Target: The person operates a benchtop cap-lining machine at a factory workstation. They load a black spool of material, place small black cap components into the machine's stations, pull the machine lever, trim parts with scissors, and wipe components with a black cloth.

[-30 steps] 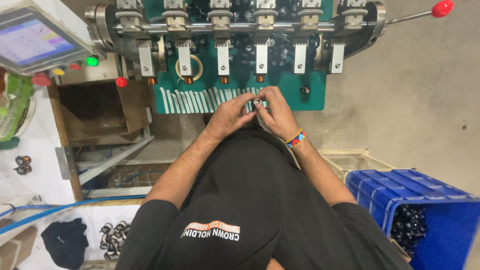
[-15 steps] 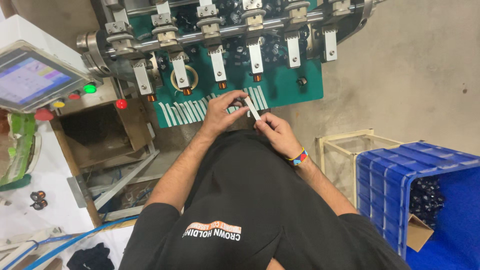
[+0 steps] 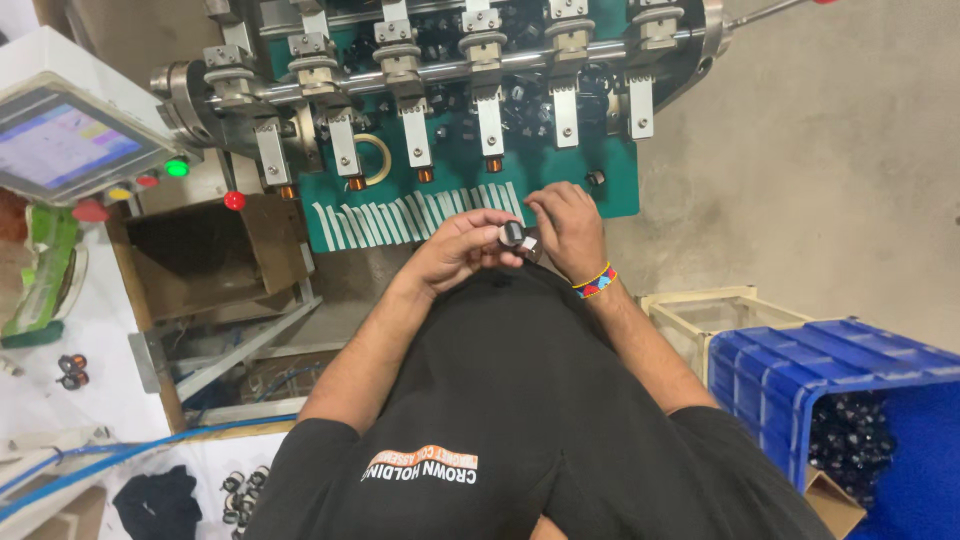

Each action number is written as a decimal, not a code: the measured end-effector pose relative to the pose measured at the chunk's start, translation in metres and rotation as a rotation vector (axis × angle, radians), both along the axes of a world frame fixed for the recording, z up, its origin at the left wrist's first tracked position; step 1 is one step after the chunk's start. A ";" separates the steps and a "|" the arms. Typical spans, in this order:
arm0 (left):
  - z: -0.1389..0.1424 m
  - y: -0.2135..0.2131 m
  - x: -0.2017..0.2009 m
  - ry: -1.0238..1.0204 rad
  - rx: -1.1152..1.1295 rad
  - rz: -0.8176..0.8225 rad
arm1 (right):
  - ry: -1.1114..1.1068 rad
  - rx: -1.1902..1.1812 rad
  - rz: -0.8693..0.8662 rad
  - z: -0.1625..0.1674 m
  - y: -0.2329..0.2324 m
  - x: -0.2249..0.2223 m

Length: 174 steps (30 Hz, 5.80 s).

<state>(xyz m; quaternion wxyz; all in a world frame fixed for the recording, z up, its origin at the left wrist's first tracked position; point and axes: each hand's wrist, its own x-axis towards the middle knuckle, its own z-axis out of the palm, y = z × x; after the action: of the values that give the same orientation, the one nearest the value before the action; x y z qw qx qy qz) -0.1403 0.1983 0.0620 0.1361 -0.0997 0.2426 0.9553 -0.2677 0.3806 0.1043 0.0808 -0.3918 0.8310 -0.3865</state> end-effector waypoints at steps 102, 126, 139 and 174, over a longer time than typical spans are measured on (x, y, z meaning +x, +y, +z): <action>0.000 -0.004 -0.006 -0.037 -1.385 -0.063 | -0.135 0.187 0.379 -0.010 -0.014 -0.027; -0.064 -0.032 0.052 -0.124 -0.718 0.466 | -0.050 0.178 -0.010 -0.156 -0.062 -0.033; -0.043 0.033 0.009 -0.224 -0.829 0.591 | -0.025 0.084 0.199 -0.120 -0.031 -0.055; 0.004 -0.047 0.032 0.347 -1.504 0.312 | -0.683 -0.022 -0.127 -0.038 -0.039 0.068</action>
<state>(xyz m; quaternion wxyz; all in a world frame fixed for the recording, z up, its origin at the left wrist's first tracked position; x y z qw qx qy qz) -0.1086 0.1514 0.0659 -0.1435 -0.0475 0.8250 0.5446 -0.1995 0.3413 0.0659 0.3261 -0.1883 0.7745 -0.5083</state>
